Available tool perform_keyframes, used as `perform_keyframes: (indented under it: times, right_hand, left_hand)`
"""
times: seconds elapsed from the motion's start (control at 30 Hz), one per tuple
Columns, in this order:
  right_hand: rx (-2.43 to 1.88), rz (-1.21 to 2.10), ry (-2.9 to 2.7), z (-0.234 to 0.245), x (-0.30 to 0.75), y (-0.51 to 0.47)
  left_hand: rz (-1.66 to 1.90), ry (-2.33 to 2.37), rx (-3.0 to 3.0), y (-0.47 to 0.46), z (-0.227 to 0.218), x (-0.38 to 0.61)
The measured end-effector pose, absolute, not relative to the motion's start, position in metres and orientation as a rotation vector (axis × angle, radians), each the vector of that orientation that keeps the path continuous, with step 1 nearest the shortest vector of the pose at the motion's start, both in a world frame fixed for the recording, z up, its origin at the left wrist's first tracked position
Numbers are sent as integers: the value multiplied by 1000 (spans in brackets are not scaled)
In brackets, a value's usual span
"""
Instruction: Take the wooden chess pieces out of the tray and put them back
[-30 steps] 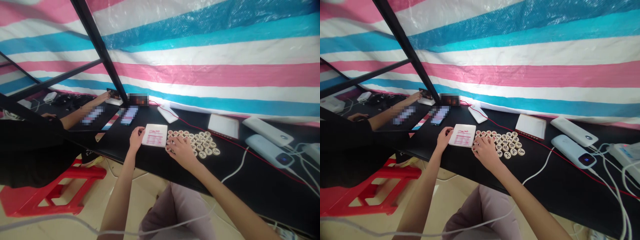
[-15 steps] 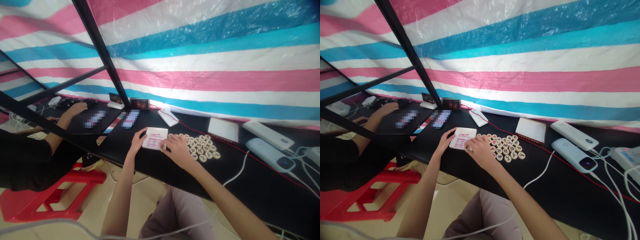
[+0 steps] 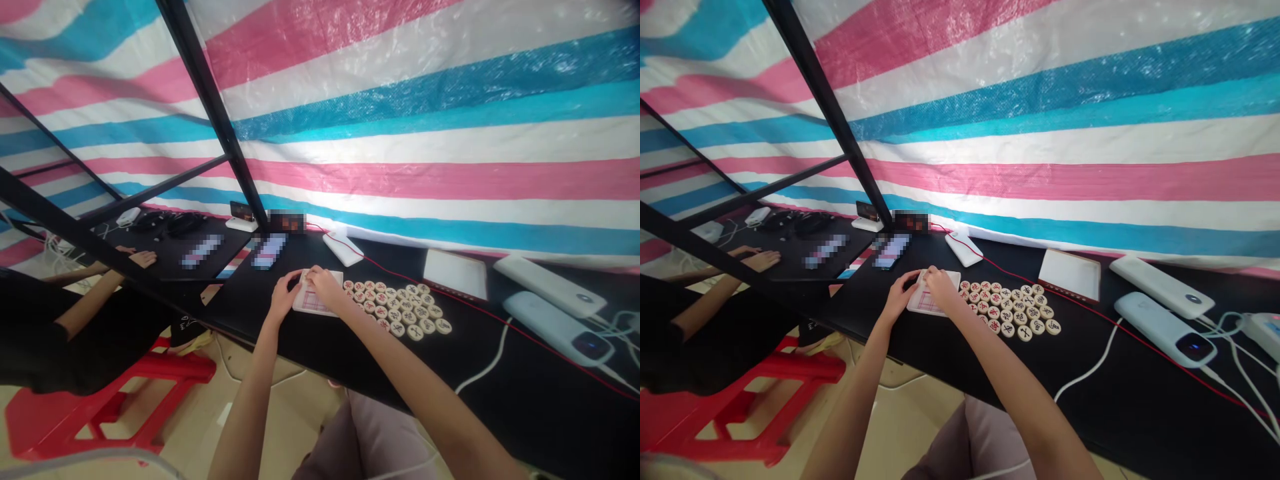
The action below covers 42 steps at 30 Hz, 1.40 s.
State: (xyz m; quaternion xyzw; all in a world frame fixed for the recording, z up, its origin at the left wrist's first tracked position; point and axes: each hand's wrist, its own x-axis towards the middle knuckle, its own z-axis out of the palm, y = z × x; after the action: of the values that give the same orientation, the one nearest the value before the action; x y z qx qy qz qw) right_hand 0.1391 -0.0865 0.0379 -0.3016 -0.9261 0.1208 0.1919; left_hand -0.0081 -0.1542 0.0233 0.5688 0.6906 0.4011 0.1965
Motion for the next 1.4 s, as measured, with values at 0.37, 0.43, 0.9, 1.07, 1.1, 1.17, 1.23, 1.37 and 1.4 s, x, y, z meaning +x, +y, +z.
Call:
perform_keyframes:
  times: [0.37,0.43,0.9,1.07,1.1,1.17,1.23,1.37,1.4]
  right_hand:
    - [-976,208,-2457,83,219,-91]
    - [-968,230,-2517,86,250,-105]
    - [-869,-37,-2567,41,290,-191]
    - [-880,-102,-2524,40,291,-183]
    - [-857,-92,-2521,39,291,-184]
    - [-828,-39,-2503,38,291,-187]
    - [-835,51,-2462,42,290,-190]
    - [-918,234,-2352,59,278,-175]
    - [-934,251,-2345,64,271,-166]
  left_hand:
    - [1100,1964,1625,-156,27,-3]
    - [1098,1968,1643,-157,28,-2]
    - [1082,1986,1634,-157,27,-1]
    - [1097,1965,1660,-156,25,-1]
    - [1102,1960,1665,-156,25,-2]
    - [1108,1953,1671,-156,24,-2]
    - [1115,1951,1675,-156,23,-2]
    - [1130,1951,1677,-155,22,-3]
    - [1132,1949,1678,-155,23,-2]
